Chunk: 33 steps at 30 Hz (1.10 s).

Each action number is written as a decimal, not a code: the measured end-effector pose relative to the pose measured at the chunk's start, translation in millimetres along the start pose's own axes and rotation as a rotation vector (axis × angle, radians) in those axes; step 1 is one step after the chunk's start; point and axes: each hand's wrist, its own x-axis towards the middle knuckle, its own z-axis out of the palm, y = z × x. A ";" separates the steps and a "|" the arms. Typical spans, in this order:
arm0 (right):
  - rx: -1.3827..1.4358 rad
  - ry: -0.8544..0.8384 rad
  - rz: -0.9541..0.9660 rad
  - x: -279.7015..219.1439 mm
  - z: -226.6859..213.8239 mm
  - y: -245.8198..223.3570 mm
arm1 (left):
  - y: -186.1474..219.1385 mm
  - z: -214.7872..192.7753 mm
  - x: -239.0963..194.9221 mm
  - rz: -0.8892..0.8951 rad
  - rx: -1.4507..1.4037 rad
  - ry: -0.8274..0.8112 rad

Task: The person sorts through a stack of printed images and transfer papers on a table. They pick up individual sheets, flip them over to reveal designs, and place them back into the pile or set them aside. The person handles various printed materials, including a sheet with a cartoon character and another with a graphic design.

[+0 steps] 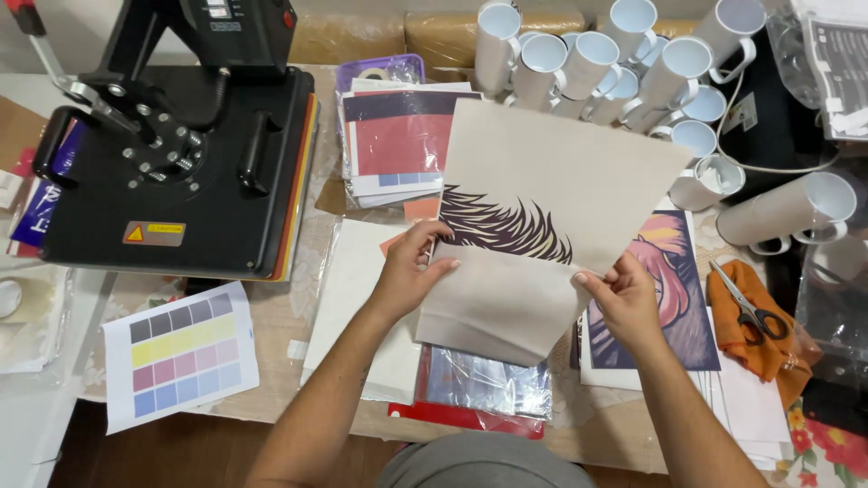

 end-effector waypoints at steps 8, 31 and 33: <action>-0.047 0.035 -0.060 -3.4 -5.7 2.7 | 18.0 -19.6 7.2 -0.050 0.122 -0.194; 0.052 0.102 -0.060 -7.5 0.9 -43.6 | -51.6 -14.7 28.9 -0.337 -0.368 -0.177; -0.020 0.125 -0.120 -4.4 -14.6 -19.7 | -37.1 -13.8 30.6 -0.303 -0.369 -0.158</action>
